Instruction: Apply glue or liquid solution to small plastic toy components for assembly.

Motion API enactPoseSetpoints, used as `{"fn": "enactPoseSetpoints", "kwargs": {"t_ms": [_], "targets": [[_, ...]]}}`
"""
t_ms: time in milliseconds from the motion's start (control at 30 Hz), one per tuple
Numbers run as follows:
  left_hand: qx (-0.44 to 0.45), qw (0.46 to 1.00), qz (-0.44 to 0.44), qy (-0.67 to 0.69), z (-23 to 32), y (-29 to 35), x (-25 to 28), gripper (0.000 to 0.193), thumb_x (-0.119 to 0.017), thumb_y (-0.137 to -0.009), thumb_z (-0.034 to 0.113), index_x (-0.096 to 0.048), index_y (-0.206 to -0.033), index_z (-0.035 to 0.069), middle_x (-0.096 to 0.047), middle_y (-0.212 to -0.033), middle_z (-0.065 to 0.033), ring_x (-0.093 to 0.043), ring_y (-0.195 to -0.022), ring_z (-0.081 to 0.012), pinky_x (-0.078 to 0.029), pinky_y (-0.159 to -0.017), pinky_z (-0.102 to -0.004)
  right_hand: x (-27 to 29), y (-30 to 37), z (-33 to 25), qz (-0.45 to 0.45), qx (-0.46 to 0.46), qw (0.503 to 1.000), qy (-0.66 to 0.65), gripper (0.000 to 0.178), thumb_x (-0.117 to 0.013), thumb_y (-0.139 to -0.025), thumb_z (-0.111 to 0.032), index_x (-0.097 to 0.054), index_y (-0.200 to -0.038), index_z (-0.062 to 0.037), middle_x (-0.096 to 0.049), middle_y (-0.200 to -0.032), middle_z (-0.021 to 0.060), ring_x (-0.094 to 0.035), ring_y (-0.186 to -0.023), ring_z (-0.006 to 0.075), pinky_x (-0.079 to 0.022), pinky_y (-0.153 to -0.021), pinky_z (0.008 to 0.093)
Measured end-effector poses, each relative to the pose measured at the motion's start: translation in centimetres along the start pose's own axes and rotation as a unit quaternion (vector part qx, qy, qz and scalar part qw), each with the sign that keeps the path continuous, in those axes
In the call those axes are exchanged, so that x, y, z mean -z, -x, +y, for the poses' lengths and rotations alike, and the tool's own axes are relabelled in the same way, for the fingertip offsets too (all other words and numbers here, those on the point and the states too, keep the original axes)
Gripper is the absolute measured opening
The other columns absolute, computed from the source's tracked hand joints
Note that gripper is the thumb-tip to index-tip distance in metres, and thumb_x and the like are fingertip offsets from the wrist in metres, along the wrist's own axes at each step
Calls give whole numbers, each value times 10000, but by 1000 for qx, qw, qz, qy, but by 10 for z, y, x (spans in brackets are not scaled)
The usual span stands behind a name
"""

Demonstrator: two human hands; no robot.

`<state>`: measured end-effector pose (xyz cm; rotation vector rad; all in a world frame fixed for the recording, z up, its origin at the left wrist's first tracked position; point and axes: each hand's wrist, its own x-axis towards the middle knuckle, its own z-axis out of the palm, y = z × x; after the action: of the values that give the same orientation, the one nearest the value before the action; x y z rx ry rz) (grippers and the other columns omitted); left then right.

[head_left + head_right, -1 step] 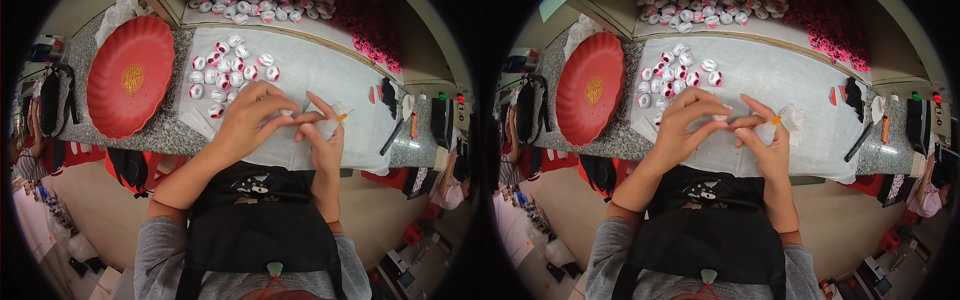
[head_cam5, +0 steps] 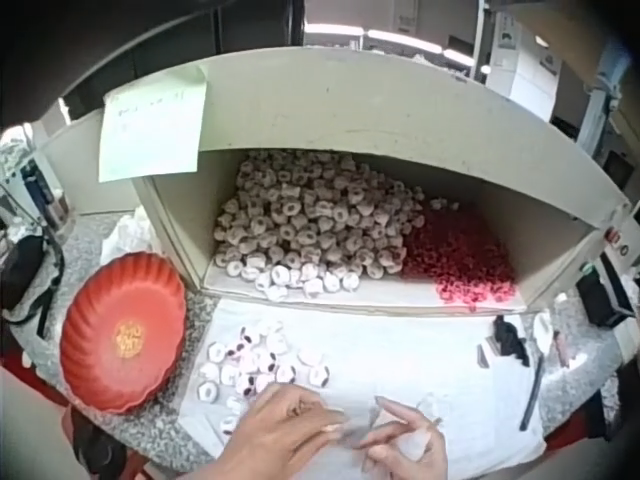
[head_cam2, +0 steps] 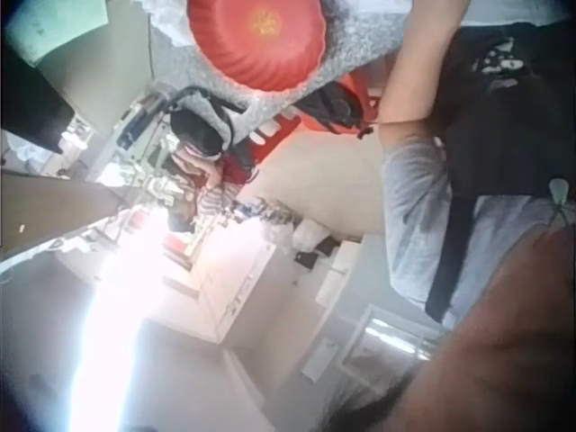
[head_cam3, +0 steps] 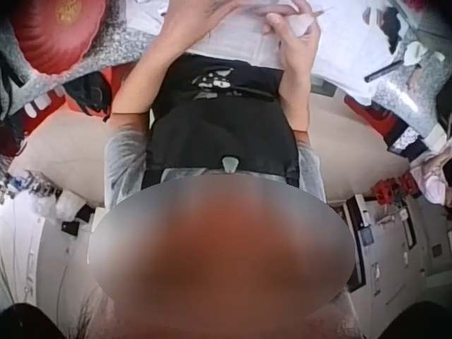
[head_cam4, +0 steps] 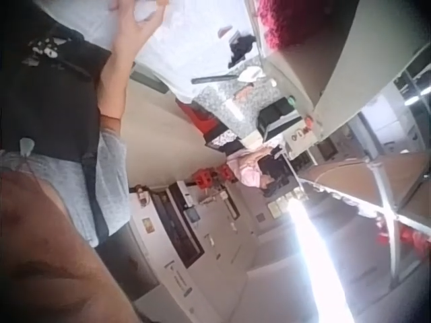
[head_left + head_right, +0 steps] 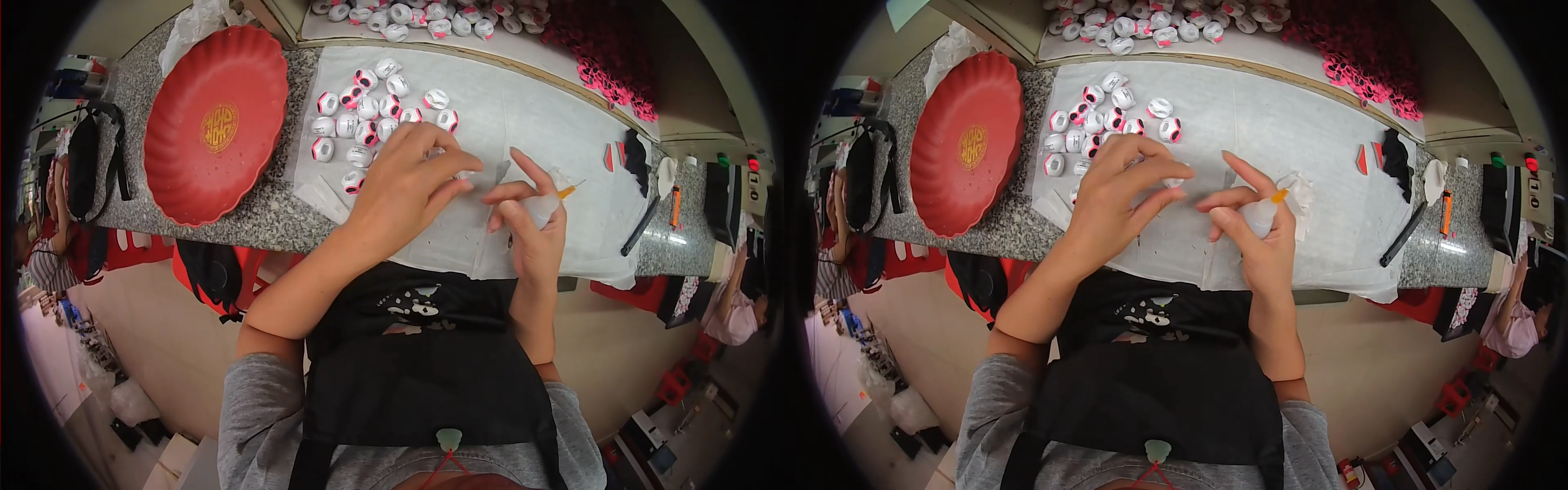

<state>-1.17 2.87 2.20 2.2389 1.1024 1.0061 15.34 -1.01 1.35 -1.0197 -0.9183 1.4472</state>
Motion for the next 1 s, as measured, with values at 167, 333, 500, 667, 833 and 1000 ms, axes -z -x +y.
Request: {"fn": "enactPoseSetpoints", "kwargs": {"t_ms": [167,333,500,667,833,1000], "targets": [[-22,992,-13,-122,-19,-19,-4,267,-636,-594,81,-561,-850,83,-475,-773,-38,-458,-732,-196,-354,-664,-304,17,4,4,26,-4,998,52,402,-538,-681,-12,-422,-1065,28,-527,-727,95,-458,-543,105,-379,-495,205],[-16,964,-10,-265,-40,-48,5,199,-634,-578,74,-531,-747,55,-509,-735,-44,-470,-733,-203,-362,-664,-311,16,10,4,46,49,995,75,416,-525,-678,-38,-359,-1057,-4,-466,-854,110,-442,-548,118,-376,-485,220],[20,969,-56,-239,-27,-51,13,153,-611,-608,22,-504,-714,53,-521,-694,-33,-472,-740,-171,-367,-626,-277,27,11,2,18,81,996,13,307,-452,-694,-56,-340,-978,-21,-411,-970,137,-475,-635,186,-406,-524,285],[94,971,46,215,-6,-22,17,236,-585,-684,34,-549,-915,66,-501,-636,-14,-455,-582,-94,-369,-527,-210,19,-3,-3,78,91,992,26,275,-444,-755,-61,-341,-1007,-25,-401,-1086,155,-455,-959,267,-405,-769,366],[238,792,97,553,6,3,0,242,-521,-757,20,-496,-994,-26,-531,-844,-37,-499,-658,-79,-439,-713,-234,-3,-15,3,3,41,999,29,271,-463,-784,-101,-339,-1014,-27,-384,-1145,164,-406,-1053,300,-321,-887,389],[232,748,94,614,5,13,-16,287,-520,-749,-2,-466,-1030,-22,-523,-962,-88,-531,-742,-107,-447,-765,-287,-2,-9,-7,69,52,994,61,340,-439,-790,-96,-374,-1104,17,-408,-1097,129,-483,-903,222,-461,-659,300]]}}
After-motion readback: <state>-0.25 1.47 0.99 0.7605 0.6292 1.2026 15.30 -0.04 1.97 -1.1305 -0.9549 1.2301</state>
